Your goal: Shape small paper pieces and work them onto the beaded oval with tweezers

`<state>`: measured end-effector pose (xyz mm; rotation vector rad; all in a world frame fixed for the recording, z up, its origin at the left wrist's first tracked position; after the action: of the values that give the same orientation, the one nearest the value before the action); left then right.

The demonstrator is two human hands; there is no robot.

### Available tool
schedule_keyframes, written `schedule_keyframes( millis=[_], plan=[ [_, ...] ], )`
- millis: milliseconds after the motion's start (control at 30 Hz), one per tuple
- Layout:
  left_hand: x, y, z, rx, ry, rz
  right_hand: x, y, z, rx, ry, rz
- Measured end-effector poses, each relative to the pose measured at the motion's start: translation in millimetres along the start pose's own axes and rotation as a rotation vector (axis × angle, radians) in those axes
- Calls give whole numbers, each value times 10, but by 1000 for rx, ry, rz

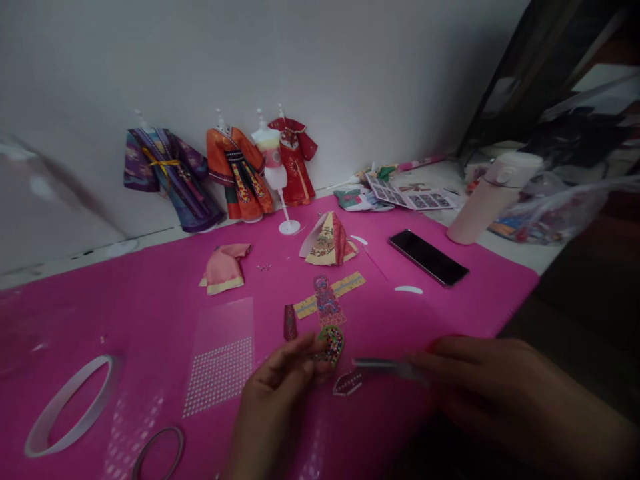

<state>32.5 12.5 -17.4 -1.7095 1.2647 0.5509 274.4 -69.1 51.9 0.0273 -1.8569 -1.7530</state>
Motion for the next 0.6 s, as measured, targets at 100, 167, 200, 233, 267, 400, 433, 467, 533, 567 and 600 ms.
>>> schedule_keyframes(
  millis=[100,167,200,233,267,400,433,467,533,567,600],
  plan=[
    [-81,32,40,-35,-91,87,11,10,10,-26,19,-11],
    [-112,62,72,-41,-157,144,21,13,14,-54,39,-13],
    [-123,76,85,-41,-185,167,21,10,14,-57,44,-9],
    [-132,87,96,-41,-207,186,20,5,14,-53,54,-2],
    [-139,94,102,-41,-223,203,18,-2,15,-44,58,4],
    [-167,88,113,-46,-247,242,-10,-34,26,-8,37,-1],
    [-171,82,117,-42,-253,246,-19,-45,29,0,27,-3],
    [-173,77,125,-35,-259,244,-29,-55,32,4,19,-4],
    [-170,75,147,-26,-273,240,-44,-68,31,5,19,-2],
    [-167,77,159,-26,-281,241,-55,-72,28,9,8,-1],
    [-165,79,169,-30,-291,244,-61,-73,24,15,1,3]
  ],
)
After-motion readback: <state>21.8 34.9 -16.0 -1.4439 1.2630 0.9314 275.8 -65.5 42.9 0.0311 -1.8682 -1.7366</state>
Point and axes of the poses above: each hand's wrist, its own z-axis towards the middle knuckle, its own y-axis out of the back of the hand, x = y × z, the point moved 4 cm from there along z, towards the middle knuckle, and after that the axes turned 1 degree about y, right-handed, at the moved point
